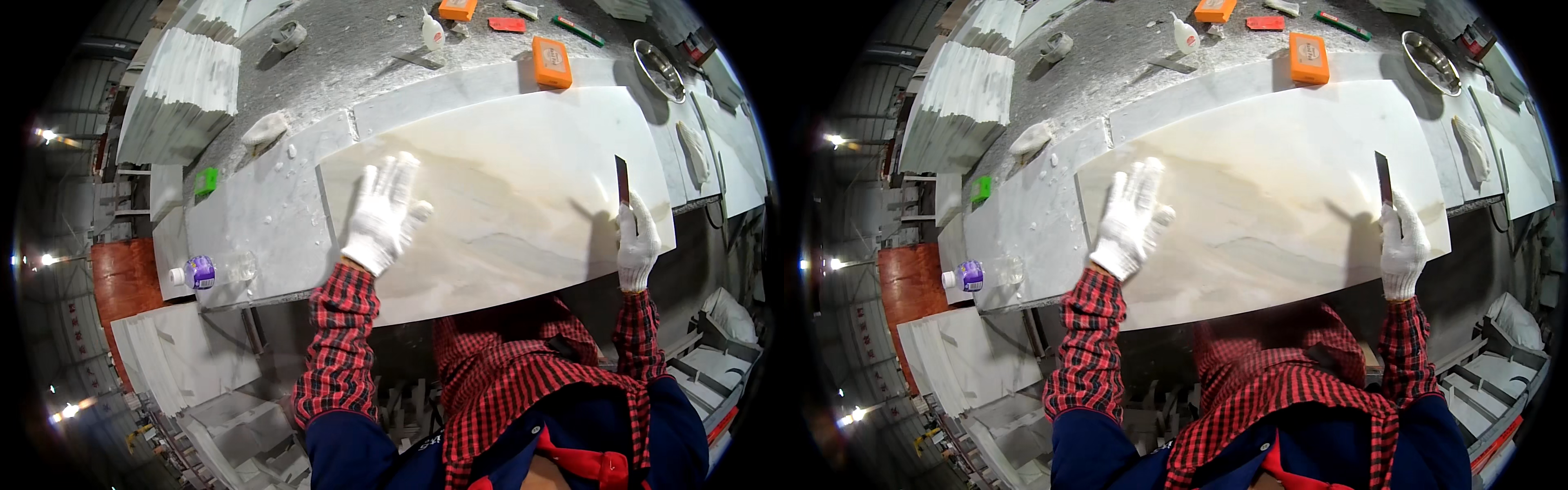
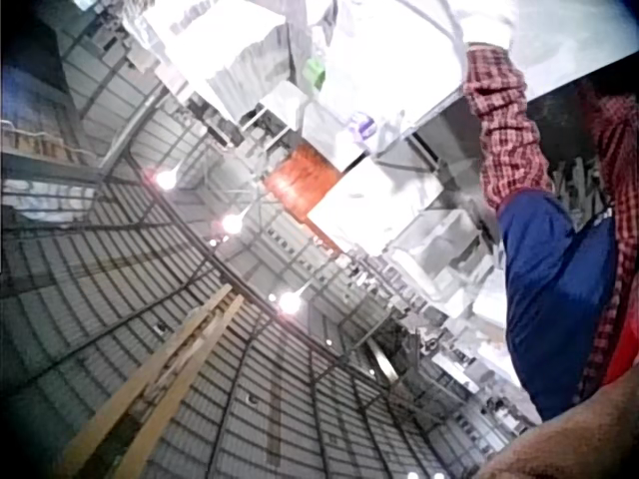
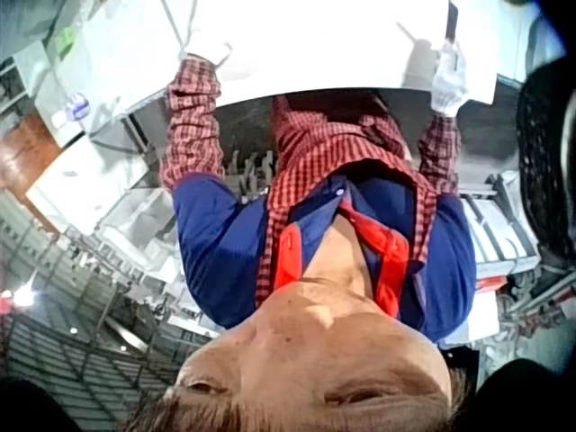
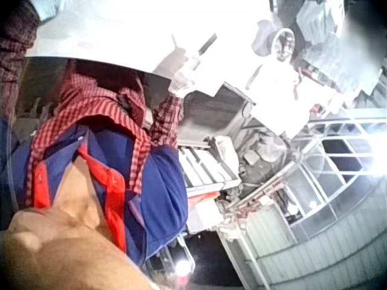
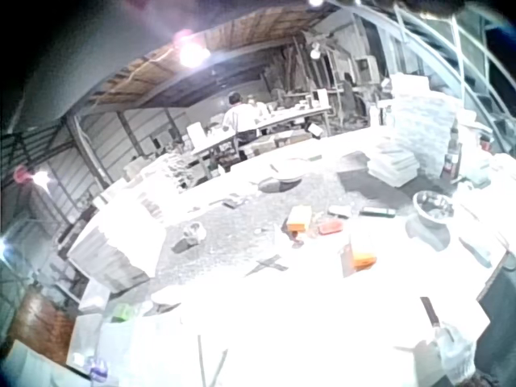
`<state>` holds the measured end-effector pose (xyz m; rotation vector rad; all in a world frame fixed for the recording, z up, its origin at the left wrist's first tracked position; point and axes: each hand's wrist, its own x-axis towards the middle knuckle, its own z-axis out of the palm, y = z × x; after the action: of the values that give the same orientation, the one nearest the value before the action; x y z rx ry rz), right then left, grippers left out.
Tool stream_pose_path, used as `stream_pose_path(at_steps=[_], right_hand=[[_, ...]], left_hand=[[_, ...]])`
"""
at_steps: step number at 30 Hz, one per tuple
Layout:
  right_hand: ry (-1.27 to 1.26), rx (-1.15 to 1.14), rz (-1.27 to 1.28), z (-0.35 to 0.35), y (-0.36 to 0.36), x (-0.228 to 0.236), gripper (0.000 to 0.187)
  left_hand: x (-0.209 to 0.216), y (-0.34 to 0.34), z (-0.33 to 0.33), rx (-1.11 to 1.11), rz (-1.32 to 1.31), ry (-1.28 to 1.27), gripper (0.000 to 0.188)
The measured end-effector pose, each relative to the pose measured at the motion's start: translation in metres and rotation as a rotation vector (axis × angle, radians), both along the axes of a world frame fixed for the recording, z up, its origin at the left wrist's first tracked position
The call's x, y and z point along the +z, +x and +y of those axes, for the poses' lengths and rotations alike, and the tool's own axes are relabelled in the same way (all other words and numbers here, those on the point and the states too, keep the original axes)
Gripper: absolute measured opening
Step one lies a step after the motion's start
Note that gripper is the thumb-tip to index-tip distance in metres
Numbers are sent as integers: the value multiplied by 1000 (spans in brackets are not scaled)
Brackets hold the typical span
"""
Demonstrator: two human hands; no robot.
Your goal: The person picks up a white rectangular stone tile and places it on a workbench. They use a metal scraper to remove small imperfections from the tile's surface, repeatedly applying a liquid from a small bottle and scraping the same area.
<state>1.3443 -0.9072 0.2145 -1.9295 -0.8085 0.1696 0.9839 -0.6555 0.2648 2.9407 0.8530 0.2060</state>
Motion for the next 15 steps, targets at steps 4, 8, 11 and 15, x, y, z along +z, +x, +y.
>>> stream_pose_path(at_steps=[4,8,11,15], right_hand=[[-30,10,66,1,-1,7,31],[-12,5,31,2,1,1,32],[-29,11,21,1,0,5,32],[-31,24,1,1,0,2,31]], left_hand=[[2,10,-38,-66,-188,-179,70],[13,5,-57,12,-471,-484,66],[6,-17,-58,176,-849,-651,68],[-8,-64,-60,429,-1199,-723,65]])
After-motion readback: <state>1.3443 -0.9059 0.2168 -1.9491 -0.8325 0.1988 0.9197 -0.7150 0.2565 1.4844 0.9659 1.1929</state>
